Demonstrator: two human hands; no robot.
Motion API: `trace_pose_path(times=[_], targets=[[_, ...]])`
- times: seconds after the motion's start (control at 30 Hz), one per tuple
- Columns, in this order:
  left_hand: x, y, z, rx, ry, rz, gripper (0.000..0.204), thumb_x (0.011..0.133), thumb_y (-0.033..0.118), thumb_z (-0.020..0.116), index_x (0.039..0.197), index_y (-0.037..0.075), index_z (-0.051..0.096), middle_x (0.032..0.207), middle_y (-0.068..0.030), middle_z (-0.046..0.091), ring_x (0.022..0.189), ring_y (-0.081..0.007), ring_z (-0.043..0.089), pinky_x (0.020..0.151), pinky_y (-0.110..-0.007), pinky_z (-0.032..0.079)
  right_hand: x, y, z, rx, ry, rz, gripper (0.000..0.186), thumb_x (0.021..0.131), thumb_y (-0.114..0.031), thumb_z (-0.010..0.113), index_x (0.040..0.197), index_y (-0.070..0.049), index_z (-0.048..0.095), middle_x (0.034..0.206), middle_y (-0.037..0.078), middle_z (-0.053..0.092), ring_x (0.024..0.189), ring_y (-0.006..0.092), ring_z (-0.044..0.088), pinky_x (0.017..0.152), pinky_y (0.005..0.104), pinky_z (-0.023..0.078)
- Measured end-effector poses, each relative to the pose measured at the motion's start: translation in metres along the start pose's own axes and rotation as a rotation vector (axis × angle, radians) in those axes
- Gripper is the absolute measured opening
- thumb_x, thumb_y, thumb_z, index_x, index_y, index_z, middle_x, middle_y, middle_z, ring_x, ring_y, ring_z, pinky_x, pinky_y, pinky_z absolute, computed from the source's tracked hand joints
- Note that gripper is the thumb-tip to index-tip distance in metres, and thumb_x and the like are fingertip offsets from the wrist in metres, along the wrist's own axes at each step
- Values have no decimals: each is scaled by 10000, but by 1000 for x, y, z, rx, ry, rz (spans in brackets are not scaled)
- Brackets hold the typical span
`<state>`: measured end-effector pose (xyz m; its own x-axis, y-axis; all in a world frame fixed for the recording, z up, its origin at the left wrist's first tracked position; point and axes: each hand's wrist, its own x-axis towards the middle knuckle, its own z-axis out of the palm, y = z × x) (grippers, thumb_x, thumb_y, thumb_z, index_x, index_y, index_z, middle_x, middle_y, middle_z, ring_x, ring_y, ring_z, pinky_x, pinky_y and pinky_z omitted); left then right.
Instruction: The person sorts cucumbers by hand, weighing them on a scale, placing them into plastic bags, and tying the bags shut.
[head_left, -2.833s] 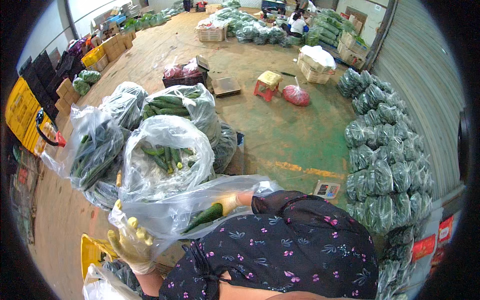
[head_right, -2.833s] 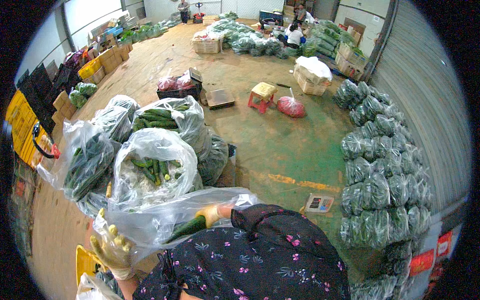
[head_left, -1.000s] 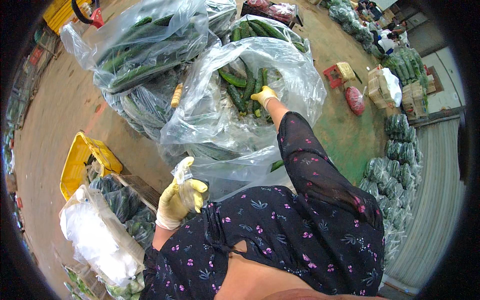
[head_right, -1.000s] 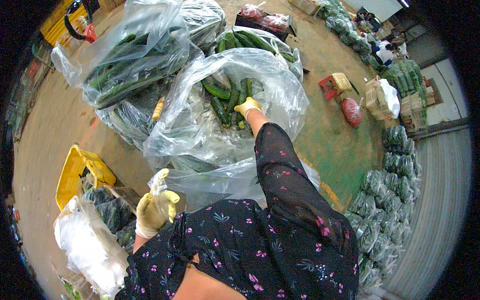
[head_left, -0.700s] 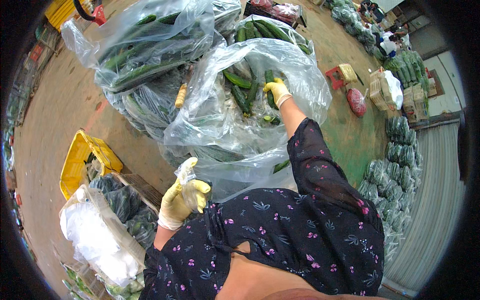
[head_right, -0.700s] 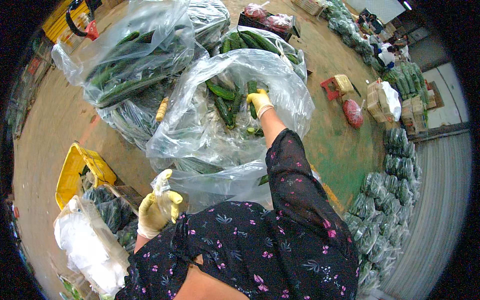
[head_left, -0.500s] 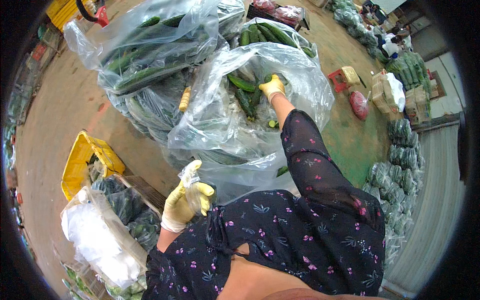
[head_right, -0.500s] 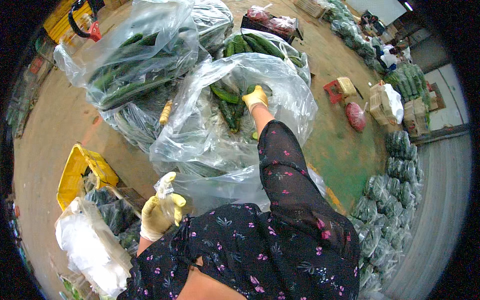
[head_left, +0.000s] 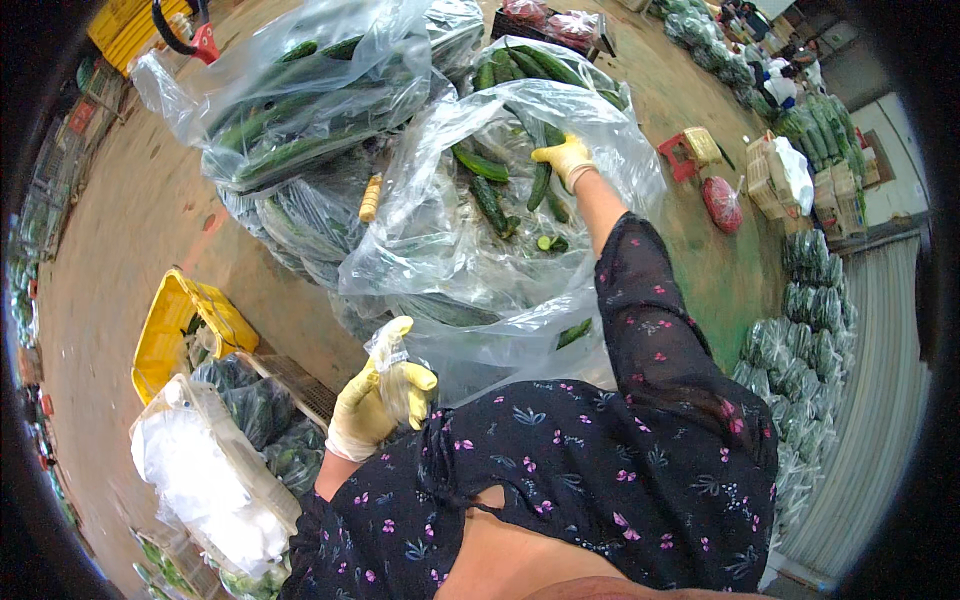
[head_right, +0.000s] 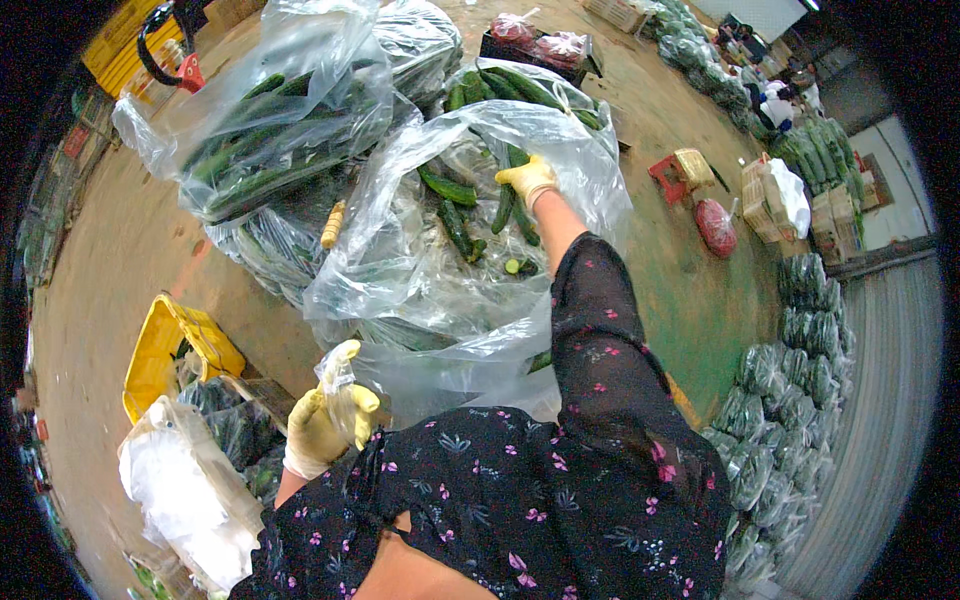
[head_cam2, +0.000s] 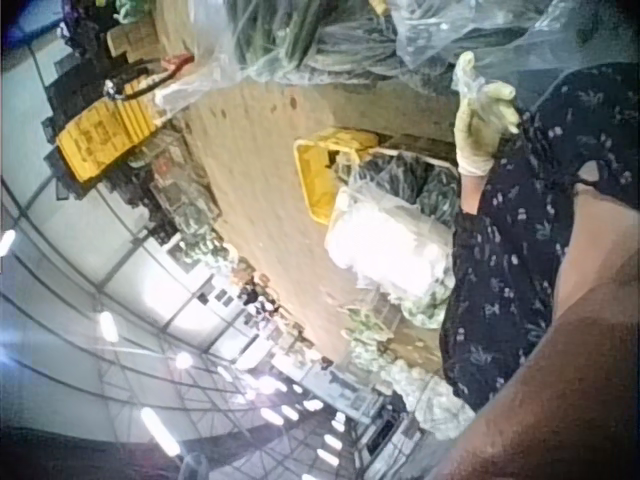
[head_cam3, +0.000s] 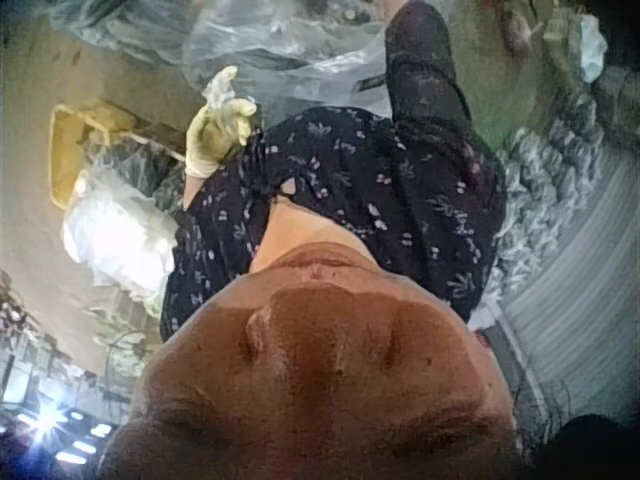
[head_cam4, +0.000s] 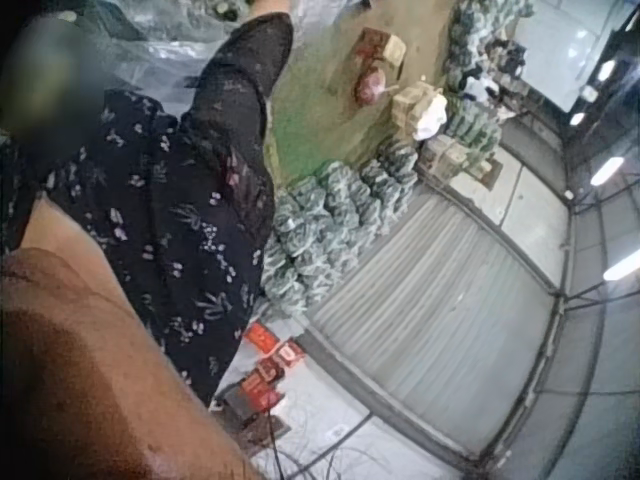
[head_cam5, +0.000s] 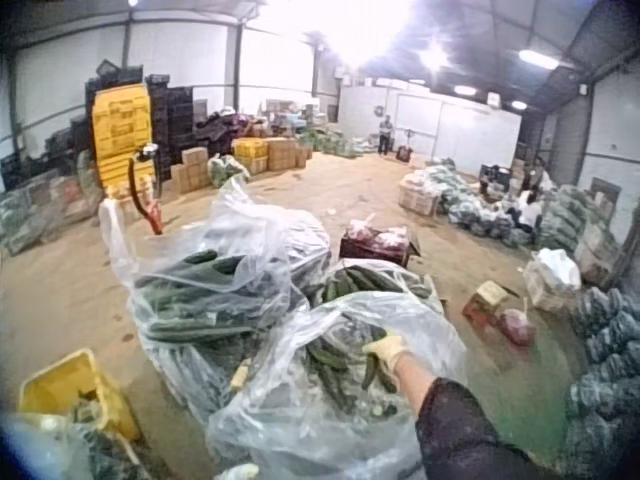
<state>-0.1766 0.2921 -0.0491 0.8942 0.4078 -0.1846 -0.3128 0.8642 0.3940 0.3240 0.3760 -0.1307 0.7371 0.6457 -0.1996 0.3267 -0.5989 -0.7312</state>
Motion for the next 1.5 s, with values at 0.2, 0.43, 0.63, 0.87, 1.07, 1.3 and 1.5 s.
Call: trace_pose_path(times=[0.2, 0.43, 0.63, 0.87, 1.07, 1.3, 1.5], targets=[[5, -10, 27, 29, -62, 20, 863, 850, 436, 628, 1492, 118, 146, 1038, -235, 636, 674, -291, 648, 541, -345, 538, -79, -5, -70, 426, -251, 9, 313, 715, -228, 805, 944, -61, 673, 771, 29, 626, 593, 130, 517, 506, 294, 399], [0, -36, 70, 199, -29, 98, 901, 844, 517, 581, 1496, 94, 125, 977, -206, 629, 570, -236, 595, 459, -309, 496, -207, 40, -107, 900, -619, 261, 216, 837, -127, 687, 1029, -40, 639, 830, 42, 654, 669, 141, 613, 573, 290, 509], [-8, -64, 96, 110, -125, 91, 892, 850, 466, 604, 1500, 111, 107, 1082, -257, 605, 682, -302, 627, 570, -370, 539, -266, 81, -120, 1033, -687, -18, 405, 788, -74, 738, 1162, -52, 581, 1019, 18, 620, 868, 130, 591, 760, 282, 497], [-20, -97, 119, 111, -111, 151, 867, 868, 471, 576, 1503, 119, 103, 1097, -242, 606, 724, -298, 634, 579, -381, 548, -308, 99, -133, 775, -454, -243, 481, 660, -23, 848, 1073, -85, 608, 924, -11, 637, 832, 125, 600, 726, 284, 502], [-19, -108, 131, 6, -99, 222, 768, 907, 452, 533, 1492, 111, 170, 1151, -250, 583, 786, -318, 644, 610, -412, 564, -342, 121, -139, 296, -561, -219, 435, 690, -101, 810, 1068, -83, 596, 927, 63, 642, 916, 163, 624, 808, 336, 507], [-28, -118, 138, 81, -42, 265, 736, 904, 419, 561, 1474, 96, 225, 1141, -255, 592, 774, -280, 640, 621, -378, 553, -339, 158, -126, -272, -387, -543, 503, 695, -246, 778, 1149, -112, 606, 1037, 126, 638, 1012, 310, 599, 887, 380, 467], [-32, -120, 126, 162, -1, 274, 709, 906, 384, 567, 1474, 118, 238, 1095, -206, 623, 703, -208, 596, 578, -315, 483, -352, 134, -145, -240, -403, -635, 555, 741, -320, 764, 1215, -102, 574, 1046, 121, 655, 943, 270, 628, 837, 353, 487]])
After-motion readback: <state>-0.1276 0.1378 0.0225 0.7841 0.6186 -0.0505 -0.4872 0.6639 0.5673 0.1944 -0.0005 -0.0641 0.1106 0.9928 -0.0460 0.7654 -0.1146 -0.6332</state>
